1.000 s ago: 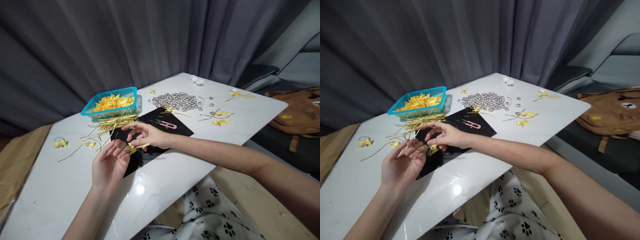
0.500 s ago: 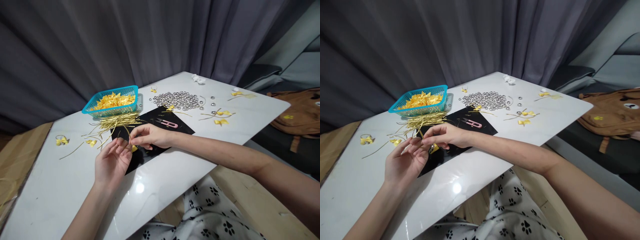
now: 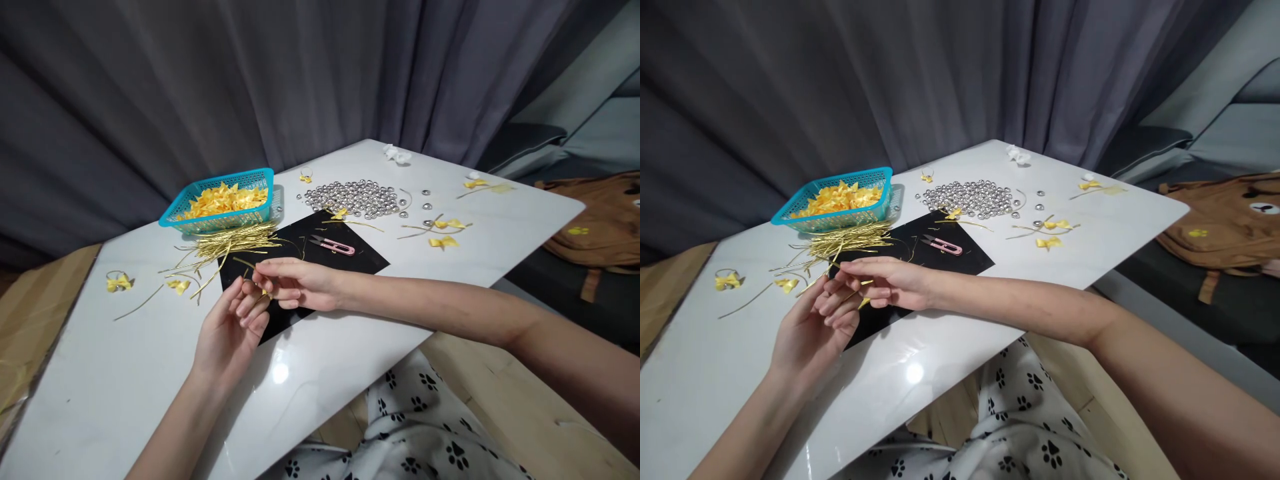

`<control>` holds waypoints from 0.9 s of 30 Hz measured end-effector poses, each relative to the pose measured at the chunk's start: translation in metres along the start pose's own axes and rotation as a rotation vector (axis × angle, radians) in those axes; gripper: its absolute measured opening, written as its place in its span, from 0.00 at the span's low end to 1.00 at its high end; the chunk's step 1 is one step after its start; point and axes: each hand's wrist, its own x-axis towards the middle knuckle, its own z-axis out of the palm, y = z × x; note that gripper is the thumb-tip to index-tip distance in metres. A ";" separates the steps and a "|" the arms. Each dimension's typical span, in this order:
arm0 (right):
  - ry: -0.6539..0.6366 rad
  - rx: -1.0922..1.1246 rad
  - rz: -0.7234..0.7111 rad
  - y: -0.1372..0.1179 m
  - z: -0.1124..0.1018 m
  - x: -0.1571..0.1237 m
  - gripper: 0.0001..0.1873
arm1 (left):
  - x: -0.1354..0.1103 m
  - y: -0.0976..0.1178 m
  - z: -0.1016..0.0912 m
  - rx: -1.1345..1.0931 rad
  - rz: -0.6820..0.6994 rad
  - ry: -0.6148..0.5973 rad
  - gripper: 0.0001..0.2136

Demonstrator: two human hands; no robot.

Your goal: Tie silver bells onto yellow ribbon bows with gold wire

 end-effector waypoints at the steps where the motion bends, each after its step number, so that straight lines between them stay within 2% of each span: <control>1: 0.004 -0.009 0.003 -0.001 0.001 -0.001 0.12 | 0.000 0.000 0.000 0.000 0.002 0.017 0.13; 11: 0.034 -0.025 0.015 -0.001 0.003 -0.001 0.09 | -0.001 -0.001 0.004 -0.023 0.022 0.085 0.12; 15: 0.049 -0.053 -0.016 -0.002 0.002 0.000 0.12 | -0.001 0.000 0.001 -0.007 0.043 0.055 0.10; 19: 0.038 -0.130 -0.057 -0.005 0.000 0.001 0.09 | -0.002 0.002 -0.001 0.065 0.086 0.026 0.09; 27: 0.041 -0.341 -0.156 -0.009 0.008 -0.007 0.06 | -0.001 -0.002 0.004 0.323 0.207 0.076 0.07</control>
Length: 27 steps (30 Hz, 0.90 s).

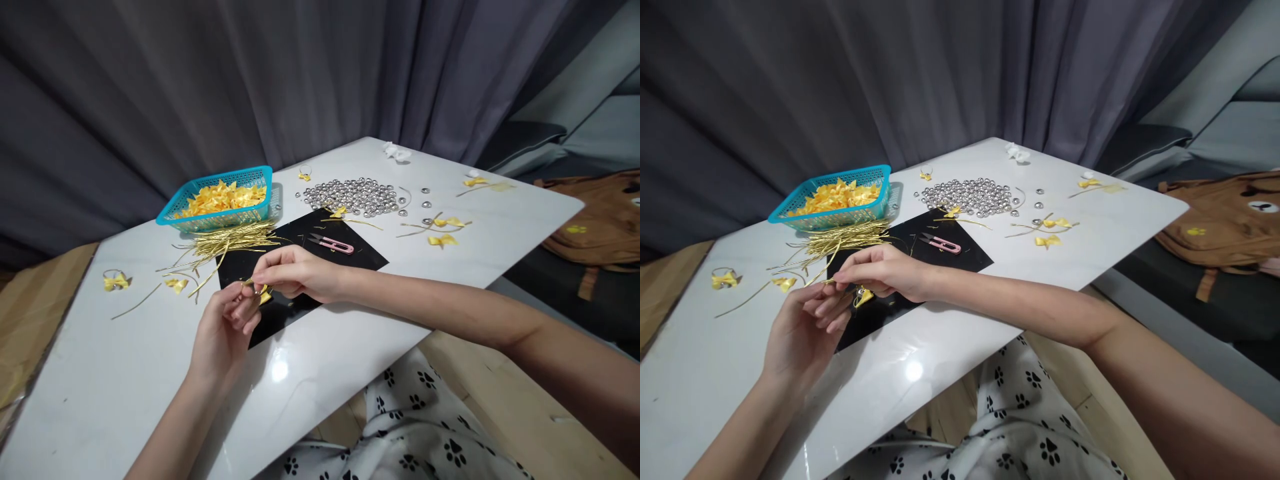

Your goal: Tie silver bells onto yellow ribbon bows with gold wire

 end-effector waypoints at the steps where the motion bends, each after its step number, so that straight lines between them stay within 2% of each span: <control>1: 0.003 -0.018 -0.018 -0.001 0.001 -0.001 0.07 | 0.000 -0.001 0.000 0.019 0.016 0.008 0.06; 13: 0.028 -0.136 0.017 -0.003 0.002 -0.001 0.10 | -0.005 -0.001 -0.001 0.215 0.025 -0.004 0.11; 19: 0.047 -0.118 -0.024 -0.002 0.002 -0.001 0.10 | -0.004 -0.005 -0.001 0.289 0.063 0.032 0.08; 27: 0.071 -0.220 -0.016 -0.001 0.000 0.002 0.09 | -0.003 -0.005 -0.001 0.307 0.090 0.051 0.08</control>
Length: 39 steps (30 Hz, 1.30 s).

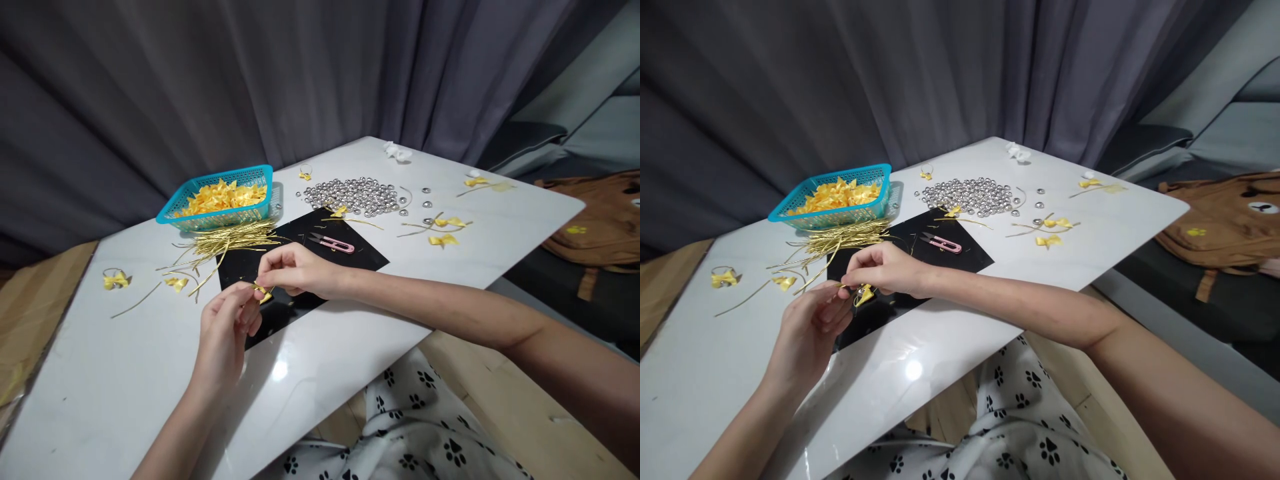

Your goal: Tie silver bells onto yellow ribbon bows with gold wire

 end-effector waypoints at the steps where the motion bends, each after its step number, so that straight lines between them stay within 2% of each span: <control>1: 0.004 -0.007 -0.004 0.001 0.000 0.000 0.08 | 0.000 0.000 0.000 -0.004 -0.006 -0.002 0.08; 13: 0.041 -0.098 -0.047 0.003 -0.002 0.001 0.09 | 0.002 -0.001 -0.001 -0.037 -0.020 -0.042 0.10; 20: -0.012 -0.014 0.036 0.001 -0.009 0.002 0.09 | 0.003 -0.002 -0.004 0.017 0.019 -0.018 0.10; 24: -0.091 -0.060 0.112 -0.001 -0.015 0.002 0.09 | 0.004 -0.002 -0.005 0.046 0.018 -0.027 0.10; 27: -0.117 -0.084 0.112 0.001 -0.016 0.002 0.07 | 0.005 -0.003 -0.006 0.070 0.020 -0.027 0.10; 39: -0.034 -0.259 0.058 -0.002 -0.017 0.004 0.05 | 0.007 -0.007 -0.011 0.155 0.076 0.008 0.09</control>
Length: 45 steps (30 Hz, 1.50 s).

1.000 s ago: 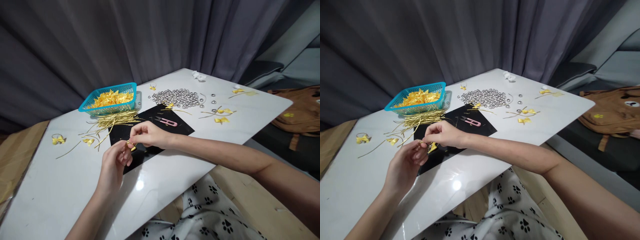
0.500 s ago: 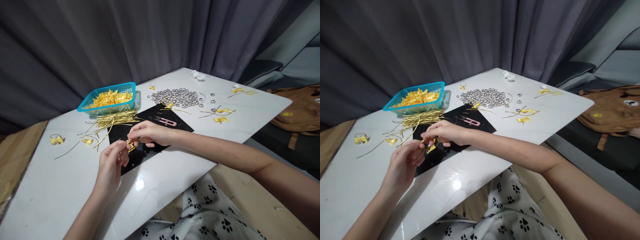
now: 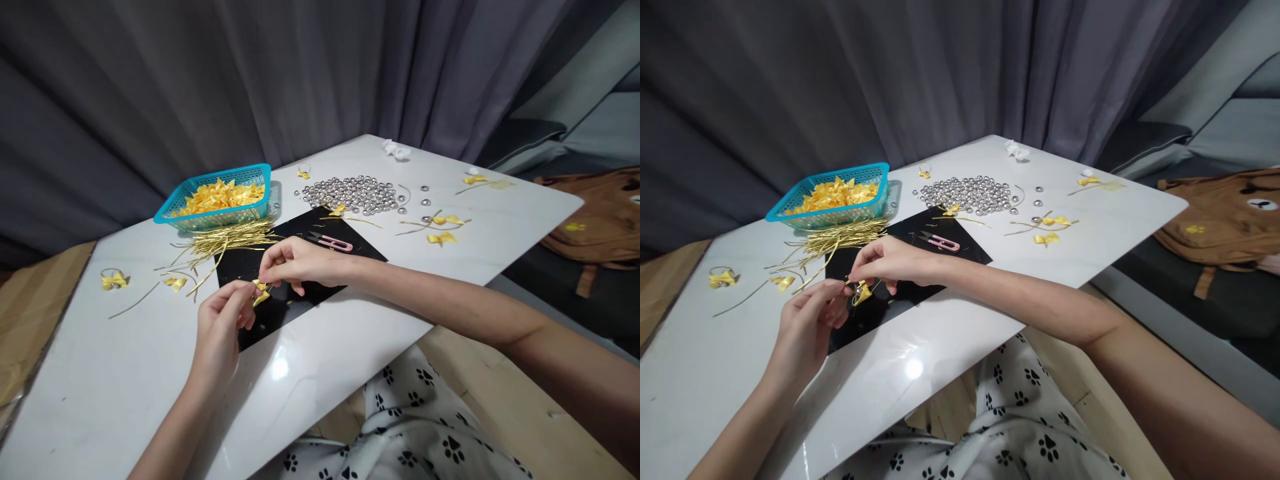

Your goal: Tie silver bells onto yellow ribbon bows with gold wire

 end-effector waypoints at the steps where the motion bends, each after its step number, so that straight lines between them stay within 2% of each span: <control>1: 0.003 -0.009 -0.004 -0.001 0.000 0.000 0.05 | 0.000 0.000 0.000 0.003 0.000 -0.001 0.09; 13: 0.001 -0.052 -0.023 -0.003 -0.003 -0.001 0.04 | 0.001 0.000 0.001 -0.009 0.032 0.001 0.08; 21: -0.007 -0.115 -0.021 0.002 0.000 -0.002 0.10 | 0.001 0.001 -0.001 0.045 0.049 -0.003 0.08; 27: -0.042 -0.235 -0.159 -0.003 0.003 -0.002 0.04 | 0.003 -0.001 -0.003 0.114 0.062 -0.016 0.09; 29: -0.004 -0.305 -0.195 -0.004 0.003 -0.002 0.03 | 0.004 -0.002 -0.003 0.124 0.096 0.013 0.08; 32: 0.120 -0.366 -0.241 -0.006 0.001 -0.001 0.04 | 0.006 0.000 -0.004 0.127 0.191 0.133 0.08; 34: 0.195 -0.369 -0.247 -0.009 -0.003 0.000 0.04 | 0.008 0.000 -0.006 0.237 0.254 0.195 0.10; 35: 0.224 -0.355 -0.242 -0.011 -0.006 0.001 0.04 | 0.009 -0.001 -0.007 0.344 0.274 0.190 0.11; 38: 0.284 -0.270 -0.210 -0.015 -0.012 0.003 0.05 | 0.015 -0.006 -0.010 0.722 0.293 0.068 0.12; 40: 0.313 -0.224 -0.205 -0.015 -0.014 0.005 0.05 | 0.018 -0.012 -0.011 0.894 0.310 0.004 0.13; 42: 0.332 -0.210 -0.198 -0.015 -0.015 0.006 0.06 | 0.020 -0.016 -0.012 0.959 0.325 -0.005 0.12; 45: 0.340 -0.208 -0.187 -0.013 -0.015 0.008 0.06 | 0.024 -0.017 -0.015 0.916 0.305 0.000 0.10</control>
